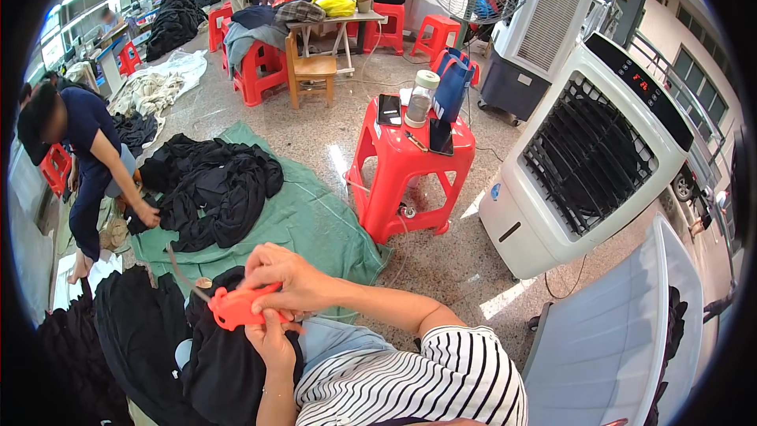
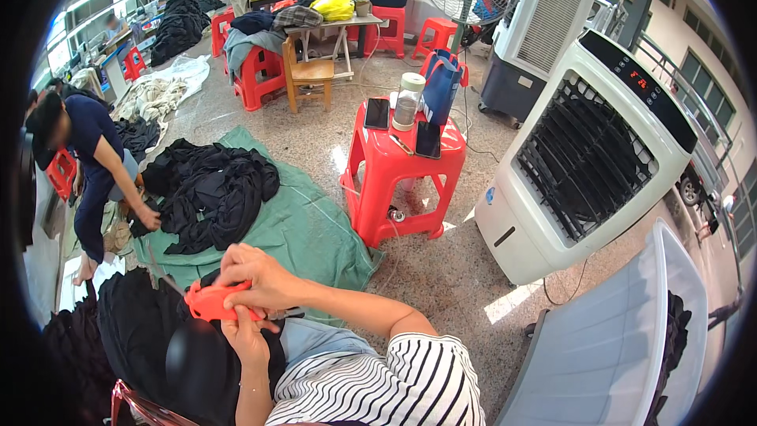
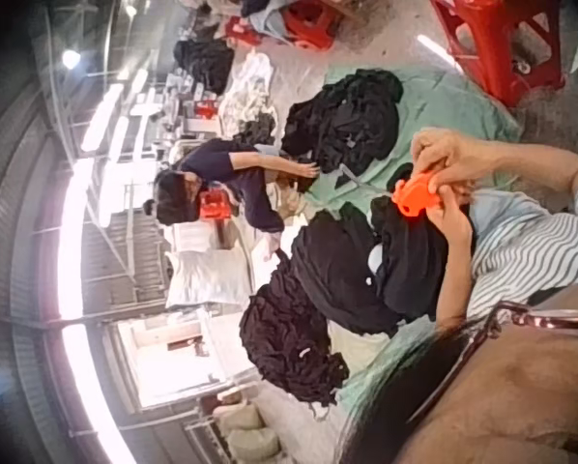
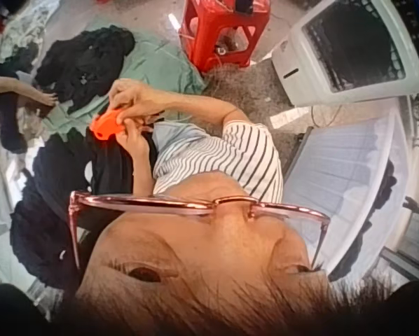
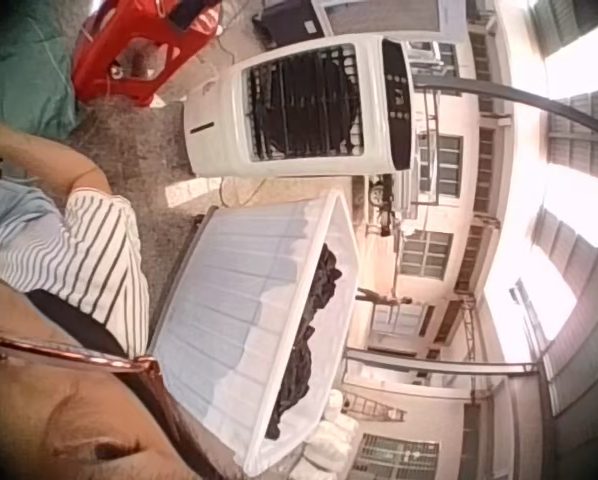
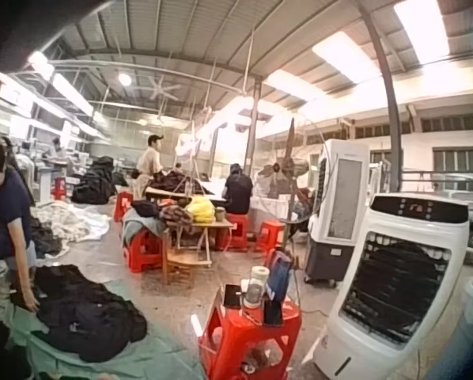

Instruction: Inspecting black garments and using scissors to trim off loose threads and excess fabric.

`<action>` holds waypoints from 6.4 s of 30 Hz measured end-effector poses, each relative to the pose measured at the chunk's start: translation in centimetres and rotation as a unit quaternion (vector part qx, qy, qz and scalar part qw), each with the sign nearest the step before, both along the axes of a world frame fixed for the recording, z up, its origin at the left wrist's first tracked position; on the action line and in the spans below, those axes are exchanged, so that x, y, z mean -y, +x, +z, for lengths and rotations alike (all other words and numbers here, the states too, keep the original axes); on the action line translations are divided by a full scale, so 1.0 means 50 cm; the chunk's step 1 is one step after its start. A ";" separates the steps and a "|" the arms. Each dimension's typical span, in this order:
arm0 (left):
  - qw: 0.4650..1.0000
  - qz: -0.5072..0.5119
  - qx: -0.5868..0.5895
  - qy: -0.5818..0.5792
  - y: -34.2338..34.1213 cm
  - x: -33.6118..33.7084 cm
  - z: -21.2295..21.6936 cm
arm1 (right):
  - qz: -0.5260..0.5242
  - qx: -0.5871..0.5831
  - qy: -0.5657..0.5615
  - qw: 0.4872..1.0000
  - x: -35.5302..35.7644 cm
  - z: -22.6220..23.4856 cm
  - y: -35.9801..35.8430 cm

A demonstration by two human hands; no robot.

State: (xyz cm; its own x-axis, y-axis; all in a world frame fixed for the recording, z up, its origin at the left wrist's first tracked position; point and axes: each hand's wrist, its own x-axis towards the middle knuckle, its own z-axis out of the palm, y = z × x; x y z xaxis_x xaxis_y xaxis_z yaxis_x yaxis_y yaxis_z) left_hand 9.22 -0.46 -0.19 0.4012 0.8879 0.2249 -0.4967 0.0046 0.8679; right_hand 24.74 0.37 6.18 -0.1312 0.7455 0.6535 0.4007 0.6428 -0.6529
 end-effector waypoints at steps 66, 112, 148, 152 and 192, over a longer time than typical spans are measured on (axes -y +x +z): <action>0.698 0.382 -0.498 0.344 -0.201 0.008 0.016 | -0.131 -0.116 -0.248 0.953 -0.014 -0.196 0.081; 0.898 0.131 -0.415 0.067 -0.372 -0.116 -0.045 | 0.073 -0.243 -0.410 0.876 -0.232 -0.142 0.009; 0.653 0.132 -0.743 0.062 -0.471 0.290 -0.071 | -0.070 -0.092 -0.490 0.864 -0.009 -0.246 0.136; 0.731 0.300 -0.604 0.098 -0.452 0.206 -0.024 | -0.140 0.108 -0.418 0.891 0.038 -0.278 0.136; 0.855 0.271 -0.423 0.131 -0.283 -0.069 -0.115 | 0.023 0.390 -0.280 0.877 0.069 -0.008 -0.043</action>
